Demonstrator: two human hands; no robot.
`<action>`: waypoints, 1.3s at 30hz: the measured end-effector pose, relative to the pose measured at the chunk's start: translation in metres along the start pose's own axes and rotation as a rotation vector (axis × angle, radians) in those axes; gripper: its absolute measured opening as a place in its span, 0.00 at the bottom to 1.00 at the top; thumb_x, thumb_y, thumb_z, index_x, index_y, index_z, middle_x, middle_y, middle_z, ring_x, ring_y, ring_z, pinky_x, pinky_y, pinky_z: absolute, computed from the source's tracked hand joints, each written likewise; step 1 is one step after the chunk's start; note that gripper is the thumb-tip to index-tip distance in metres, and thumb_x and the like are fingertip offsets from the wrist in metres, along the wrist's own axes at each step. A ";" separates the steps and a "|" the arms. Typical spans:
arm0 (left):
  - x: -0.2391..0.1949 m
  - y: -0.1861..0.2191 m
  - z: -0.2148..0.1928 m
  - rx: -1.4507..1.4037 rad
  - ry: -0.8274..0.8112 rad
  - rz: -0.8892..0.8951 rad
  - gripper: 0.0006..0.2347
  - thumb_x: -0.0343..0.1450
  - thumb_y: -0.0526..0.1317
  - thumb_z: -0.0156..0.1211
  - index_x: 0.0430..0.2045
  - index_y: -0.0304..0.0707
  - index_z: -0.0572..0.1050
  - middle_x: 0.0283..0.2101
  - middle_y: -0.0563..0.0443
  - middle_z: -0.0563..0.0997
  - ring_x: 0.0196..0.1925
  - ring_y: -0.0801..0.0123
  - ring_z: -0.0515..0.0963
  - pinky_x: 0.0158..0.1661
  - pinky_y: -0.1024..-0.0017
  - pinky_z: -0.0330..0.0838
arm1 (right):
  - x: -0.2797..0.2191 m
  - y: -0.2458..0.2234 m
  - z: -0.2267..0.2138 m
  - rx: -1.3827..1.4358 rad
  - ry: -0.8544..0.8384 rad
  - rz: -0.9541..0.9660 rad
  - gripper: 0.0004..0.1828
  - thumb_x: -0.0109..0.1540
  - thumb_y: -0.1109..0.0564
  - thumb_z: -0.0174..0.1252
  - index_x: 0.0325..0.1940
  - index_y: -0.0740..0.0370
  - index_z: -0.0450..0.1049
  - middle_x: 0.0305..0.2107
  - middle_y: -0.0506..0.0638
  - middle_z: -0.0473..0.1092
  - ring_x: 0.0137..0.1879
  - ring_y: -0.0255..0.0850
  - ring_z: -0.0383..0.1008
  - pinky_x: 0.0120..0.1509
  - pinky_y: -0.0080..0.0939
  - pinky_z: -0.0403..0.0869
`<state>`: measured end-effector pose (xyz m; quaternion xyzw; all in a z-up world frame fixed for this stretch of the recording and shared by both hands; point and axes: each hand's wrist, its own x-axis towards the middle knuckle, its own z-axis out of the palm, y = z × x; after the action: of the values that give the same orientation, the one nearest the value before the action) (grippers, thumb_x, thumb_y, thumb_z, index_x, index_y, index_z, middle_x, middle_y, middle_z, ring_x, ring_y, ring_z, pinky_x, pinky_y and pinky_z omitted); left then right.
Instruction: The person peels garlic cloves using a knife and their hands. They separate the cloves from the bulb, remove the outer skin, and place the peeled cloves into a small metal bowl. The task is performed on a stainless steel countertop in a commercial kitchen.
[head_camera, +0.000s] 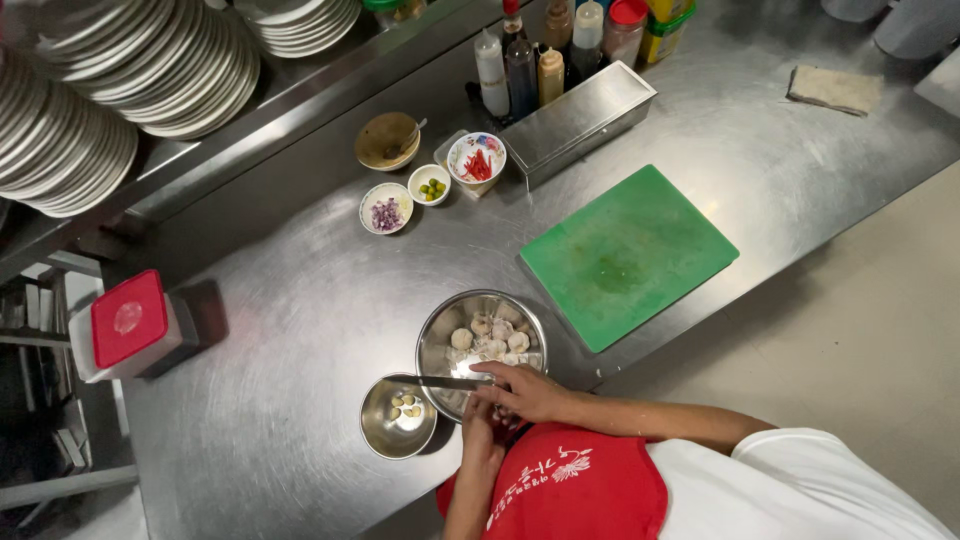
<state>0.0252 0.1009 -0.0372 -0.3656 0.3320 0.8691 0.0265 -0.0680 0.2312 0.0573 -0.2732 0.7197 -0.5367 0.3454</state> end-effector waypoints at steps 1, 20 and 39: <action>0.000 -0.001 -0.007 0.007 0.040 -0.007 0.07 0.74 0.43 0.56 0.40 0.43 0.73 0.26 0.54 0.73 0.24 0.73 0.69 0.24 0.74 0.65 | 0.000 0.000 0.002 -0.041 0.004 -0.024 0.28 0.68 0.42 0.52 0.69 0.56 0.65 0.29 0.52 0.78 0.32 0.38 0.79 0.37 0.39 0.74; 0.031 0.001 0.018 0.197 0.051 0.341 0.07 0.76 0.40 0.56 0.39 0.36 0.77 0.27 0.54 0.76 0.25 0.76 0.71 0.25 0.78 0.65 | 0.022 0.054 -0.019 -0.202 0.317 -0.075 0.20 0.68 0.46 0.53 0.60 0.58 0.66 0.32 0.52 0.74 0.39 0.44 0.75 0.43 0.47 0.73; 0.015 -0.001 0.015 0.210 0.128 0.179 0.10 0.68 0.34 0.67 0.41 0.45 0.75 0.34 0.56 0.79 0.28 0.76 0.75 0.26 0.78 0.69 | -0.017 -0.069 -0.074 0.283 -0.252 -0.418 0.12 0.69 0.52 0.65 0.50 0.64 0.81 0.34 0.48 0.74 0.36 0.36 0.73 0.39 0.40 0.70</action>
<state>0.0048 0.1075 -0.0400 -0.3846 0.4535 0.8033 -0.0340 -0.1146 0.2685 0.1406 -0.4292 0.5169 -0.6534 0.3488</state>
